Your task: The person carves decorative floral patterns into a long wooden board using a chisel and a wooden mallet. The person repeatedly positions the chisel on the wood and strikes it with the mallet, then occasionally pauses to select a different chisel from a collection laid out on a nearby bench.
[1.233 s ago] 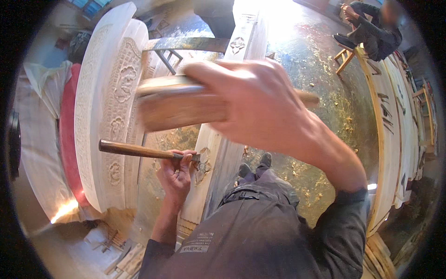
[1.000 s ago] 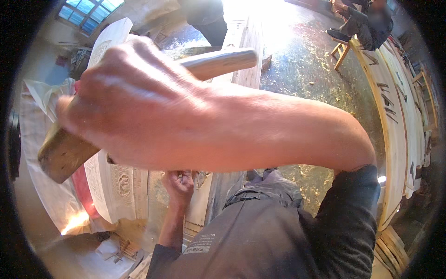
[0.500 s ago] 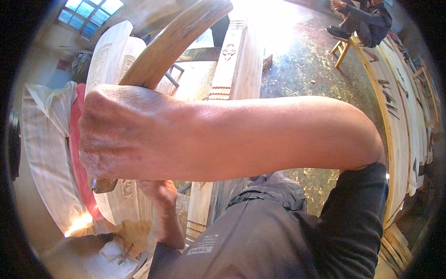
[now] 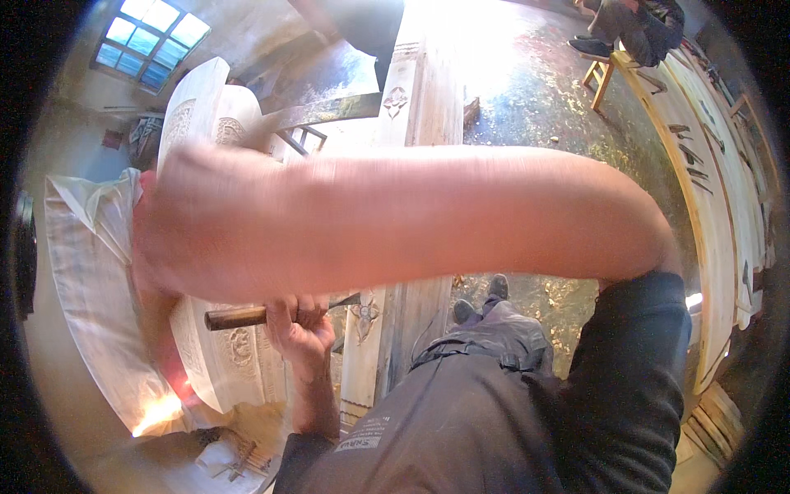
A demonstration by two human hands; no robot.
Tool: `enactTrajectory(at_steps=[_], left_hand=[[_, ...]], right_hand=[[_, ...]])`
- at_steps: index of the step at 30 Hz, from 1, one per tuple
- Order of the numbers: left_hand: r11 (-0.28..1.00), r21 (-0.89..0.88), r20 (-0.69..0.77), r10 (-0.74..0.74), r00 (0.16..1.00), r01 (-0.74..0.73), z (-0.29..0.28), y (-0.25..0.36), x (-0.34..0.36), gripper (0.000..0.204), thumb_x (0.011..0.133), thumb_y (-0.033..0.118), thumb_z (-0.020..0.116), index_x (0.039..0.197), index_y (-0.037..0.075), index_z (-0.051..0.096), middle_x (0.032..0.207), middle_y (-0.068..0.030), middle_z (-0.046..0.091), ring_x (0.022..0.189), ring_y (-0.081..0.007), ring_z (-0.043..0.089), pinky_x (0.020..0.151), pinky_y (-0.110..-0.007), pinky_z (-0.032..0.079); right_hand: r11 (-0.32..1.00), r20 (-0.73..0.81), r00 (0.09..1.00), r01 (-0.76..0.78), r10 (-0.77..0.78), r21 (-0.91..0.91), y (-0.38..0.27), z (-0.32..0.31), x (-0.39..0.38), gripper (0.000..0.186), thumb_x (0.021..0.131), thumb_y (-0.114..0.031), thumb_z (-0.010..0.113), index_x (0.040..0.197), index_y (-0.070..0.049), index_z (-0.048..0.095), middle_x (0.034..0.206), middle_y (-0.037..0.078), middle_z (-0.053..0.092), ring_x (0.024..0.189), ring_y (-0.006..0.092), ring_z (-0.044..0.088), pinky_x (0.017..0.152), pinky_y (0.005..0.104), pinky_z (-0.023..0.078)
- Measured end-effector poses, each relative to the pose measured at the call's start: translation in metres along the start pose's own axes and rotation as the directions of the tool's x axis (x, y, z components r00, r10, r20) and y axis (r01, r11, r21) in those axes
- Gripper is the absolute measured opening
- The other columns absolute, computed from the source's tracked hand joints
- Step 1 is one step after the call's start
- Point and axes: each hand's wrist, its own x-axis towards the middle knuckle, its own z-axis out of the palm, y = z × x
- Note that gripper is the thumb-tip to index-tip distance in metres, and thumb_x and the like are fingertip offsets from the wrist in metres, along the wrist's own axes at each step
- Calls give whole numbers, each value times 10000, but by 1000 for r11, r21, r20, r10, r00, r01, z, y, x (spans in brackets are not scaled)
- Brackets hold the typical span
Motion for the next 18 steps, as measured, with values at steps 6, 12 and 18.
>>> enactTrajectory(at_steps=[6,12,18], left_hand=[[998,-35,201,55,978,-49,5,-2,9,481,1104,340,528,693,158,354,619,54,203,519,-77,196,475,-281,190],[999,27,-48,39,998,-38,-5,-11,1,508,1127,363,472,687,157,321,599,55,216,525,-81,157,481,-278,178],[994,-106,-121,0,993,-13,17,-6,11,477,1123,343,483,708,152,346,606,51,239,521,-76,176,483,-274,185]], right_hand=[[884,-114,909,-352,401,308,10,-1,14,66,785,-126,778,850,-129,775,855,87,770,826,239,760,677,407,603],[992,324,941,-62,94,-107,-9,-3,7,112,748,-177,776,833,-105,775,841,80,767,834,262,757,678,385,592],[706,167,853,-506,494,496,5,-8,23,154,782,-95,733,928,-90,781,892,111,769,973,308,744,783,393,590]])
